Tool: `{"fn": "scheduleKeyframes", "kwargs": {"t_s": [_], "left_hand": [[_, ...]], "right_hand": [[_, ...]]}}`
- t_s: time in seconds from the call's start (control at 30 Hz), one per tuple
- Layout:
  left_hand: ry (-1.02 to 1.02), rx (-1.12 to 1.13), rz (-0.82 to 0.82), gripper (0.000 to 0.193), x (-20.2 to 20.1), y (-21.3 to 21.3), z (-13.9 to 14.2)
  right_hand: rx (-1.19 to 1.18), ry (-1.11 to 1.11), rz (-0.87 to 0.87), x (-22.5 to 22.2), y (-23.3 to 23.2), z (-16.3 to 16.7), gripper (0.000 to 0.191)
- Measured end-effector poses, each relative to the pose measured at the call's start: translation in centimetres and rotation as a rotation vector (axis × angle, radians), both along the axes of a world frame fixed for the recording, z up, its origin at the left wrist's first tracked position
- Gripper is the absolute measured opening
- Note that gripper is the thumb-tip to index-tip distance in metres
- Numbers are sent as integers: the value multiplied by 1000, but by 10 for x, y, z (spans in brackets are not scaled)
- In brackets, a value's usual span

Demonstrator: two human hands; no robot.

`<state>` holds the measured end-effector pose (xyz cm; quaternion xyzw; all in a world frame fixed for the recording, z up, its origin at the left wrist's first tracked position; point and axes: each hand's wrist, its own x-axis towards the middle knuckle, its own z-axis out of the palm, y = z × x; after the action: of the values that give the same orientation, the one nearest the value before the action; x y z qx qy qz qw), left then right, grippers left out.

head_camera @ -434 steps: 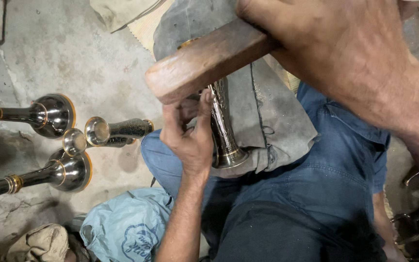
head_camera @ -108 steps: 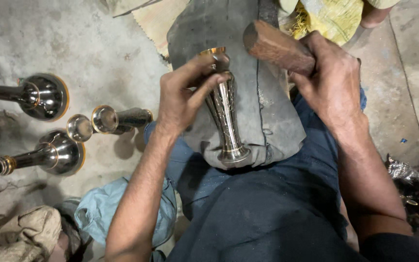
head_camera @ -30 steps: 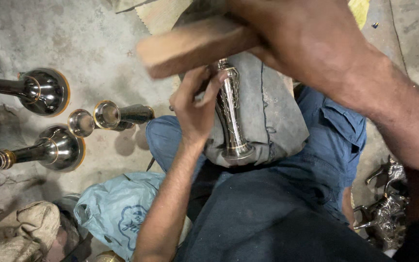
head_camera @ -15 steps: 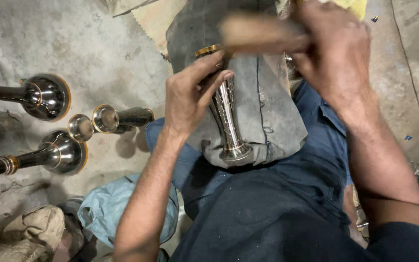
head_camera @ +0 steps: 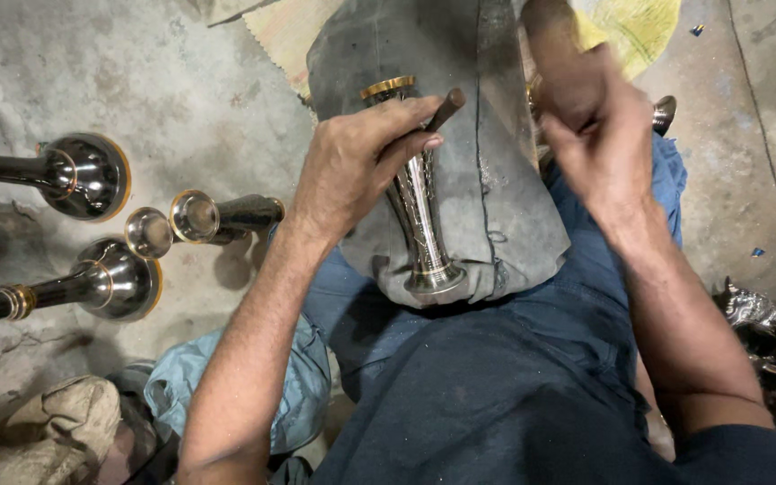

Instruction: The person sits on the floor and uses a wooden mallet to repeatedly strike a small metal object held in the left hand. The object is rotated frequently to work different sides. Several similar metal objects are visible nearby.

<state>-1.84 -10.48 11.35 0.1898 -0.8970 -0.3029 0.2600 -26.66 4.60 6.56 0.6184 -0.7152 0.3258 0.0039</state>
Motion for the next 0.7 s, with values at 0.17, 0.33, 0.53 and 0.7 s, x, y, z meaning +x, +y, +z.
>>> {"fn": "scheduleKeyframes", "kwargs": {"t_s": [0.17,0.33,0.53,0.7], "left_hand": [[-1,25,24,33,3,4,-3],[0,15,58,33,8,4,-16],[212,61,173,34,13,14,-38],[270,247,333,26,18,30,-43]], "right_hand": [[-31,73,-8,2,-4,16,31],[27,281,19,1,-14,42,23],[37,284,82,12,-27,69,35],[-61,539,232,18,-46,94,35]]}}
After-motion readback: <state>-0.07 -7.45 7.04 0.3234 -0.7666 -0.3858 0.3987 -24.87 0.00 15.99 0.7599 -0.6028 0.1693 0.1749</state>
